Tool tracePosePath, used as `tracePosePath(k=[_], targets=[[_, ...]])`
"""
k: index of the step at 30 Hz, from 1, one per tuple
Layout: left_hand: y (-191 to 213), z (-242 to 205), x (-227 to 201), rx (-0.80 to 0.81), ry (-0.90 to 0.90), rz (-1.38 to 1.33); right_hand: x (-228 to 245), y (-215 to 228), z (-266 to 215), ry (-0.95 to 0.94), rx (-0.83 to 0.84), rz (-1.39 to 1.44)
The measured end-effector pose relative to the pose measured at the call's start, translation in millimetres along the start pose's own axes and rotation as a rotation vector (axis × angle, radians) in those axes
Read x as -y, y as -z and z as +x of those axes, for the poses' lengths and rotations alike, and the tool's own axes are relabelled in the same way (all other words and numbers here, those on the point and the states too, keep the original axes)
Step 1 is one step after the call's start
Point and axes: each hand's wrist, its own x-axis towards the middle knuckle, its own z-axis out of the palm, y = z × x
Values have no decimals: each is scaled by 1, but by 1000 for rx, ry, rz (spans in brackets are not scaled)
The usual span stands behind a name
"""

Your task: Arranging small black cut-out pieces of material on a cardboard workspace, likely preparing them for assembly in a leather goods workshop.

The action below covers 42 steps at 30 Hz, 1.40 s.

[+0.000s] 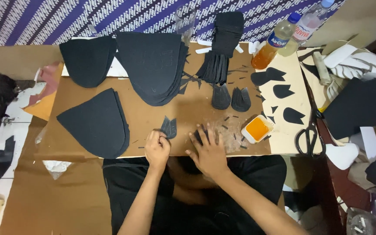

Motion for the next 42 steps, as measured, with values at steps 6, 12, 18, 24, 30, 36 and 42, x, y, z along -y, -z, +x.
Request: tracePosePath(k=[6,12,18,24,30,36,42], targets=[[4,1,-6,5,23,7,-8,10,-26,35,28,55],[-1,-2,-1,8,56,14,-31,14,-49,9,-40,-72],[12,5,-16,51,165,-128,-28,13,-39,-118,-64,-95],[40,-1,-77,294,589,-446,-11,44,-48,-138,-32,97],[23,11,-75,495,1134,-865,-18,81,-23,-849,-222,857],[2,9,-52,559,1283,-884,-17,19,-21,-1149,104,1256],[6,17,-66,593,1364,-892,-15,31,-14,-1228,70,1451]])
